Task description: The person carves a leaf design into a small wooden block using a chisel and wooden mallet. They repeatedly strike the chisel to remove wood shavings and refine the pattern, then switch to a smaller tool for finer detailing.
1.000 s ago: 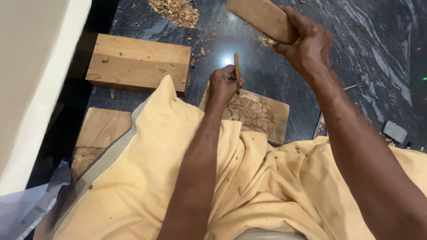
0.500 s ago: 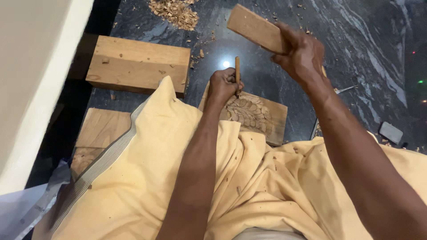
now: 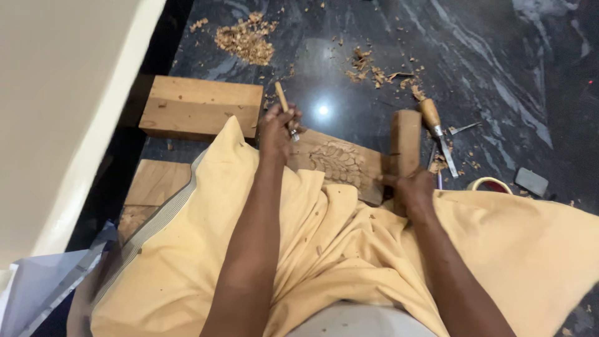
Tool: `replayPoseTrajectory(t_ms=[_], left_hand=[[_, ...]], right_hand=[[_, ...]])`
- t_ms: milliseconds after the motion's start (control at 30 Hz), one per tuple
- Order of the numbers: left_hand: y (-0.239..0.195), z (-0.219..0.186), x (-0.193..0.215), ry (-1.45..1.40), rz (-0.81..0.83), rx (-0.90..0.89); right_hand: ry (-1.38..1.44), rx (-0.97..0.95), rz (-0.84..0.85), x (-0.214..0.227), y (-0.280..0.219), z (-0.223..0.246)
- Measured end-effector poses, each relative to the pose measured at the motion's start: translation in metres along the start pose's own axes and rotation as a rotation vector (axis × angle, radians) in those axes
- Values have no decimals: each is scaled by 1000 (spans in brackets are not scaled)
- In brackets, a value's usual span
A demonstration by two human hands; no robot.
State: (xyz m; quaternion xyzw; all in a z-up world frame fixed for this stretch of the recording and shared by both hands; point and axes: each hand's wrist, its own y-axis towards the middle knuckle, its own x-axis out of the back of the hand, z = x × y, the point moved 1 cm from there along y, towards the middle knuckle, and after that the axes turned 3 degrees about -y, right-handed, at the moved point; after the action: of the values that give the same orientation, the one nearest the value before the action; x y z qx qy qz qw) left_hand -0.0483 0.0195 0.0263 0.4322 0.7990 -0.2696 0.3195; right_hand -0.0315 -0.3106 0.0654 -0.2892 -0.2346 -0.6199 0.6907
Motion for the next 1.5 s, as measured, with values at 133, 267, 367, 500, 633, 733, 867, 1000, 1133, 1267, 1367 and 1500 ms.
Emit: replayPoseTrajectory(t_ms=[133, 267, 367, 500, 633, 733, 867, 1000, 1133, 1267, 1367, 1500], left_hand=[[-29, -7, 5, 135, -12, -50], [-54, -16, 7, 398, -160, -150], [-48, -8, 18, 381, -182, -259], [-30, 2, 36, 529, -274, -362], [-43, -3, 22, 358, -193, -291], [-65, -16, 0, 473, -240, -225], [-66, -11, -5, 576, -187, -256], [-50, 2, 6, 630, -160, -286], [-40, 17, 3, 825, -118, -360], [-29, 27, 4, 974, -172, -325], [-11, 48, 6, 1479, -298, -446], [-5, 114, -8, 1860, -150, -128]], right_hand=[[-309, -84, 23, -19, 14, -13], [-292, -168, 114, -31, 36, -12], [-377, -136, 39, -39, 64, 1], [-399, -107, -29, -40, 93, 21], [-364, -153, 39, -35, 101, 16], [-388, -121, -13, -35, 100, 11], [-364, -64, -47, -39, 97, -1], [-363, -53, -39, -38, 101, -10], [-333, -123, -26, -37, 98, -7], [-244, -75, -13, -26, 81, 0], [-81, -93, 55, -16, 70, 1], [152, -74, 123, -24, 81, -14]])
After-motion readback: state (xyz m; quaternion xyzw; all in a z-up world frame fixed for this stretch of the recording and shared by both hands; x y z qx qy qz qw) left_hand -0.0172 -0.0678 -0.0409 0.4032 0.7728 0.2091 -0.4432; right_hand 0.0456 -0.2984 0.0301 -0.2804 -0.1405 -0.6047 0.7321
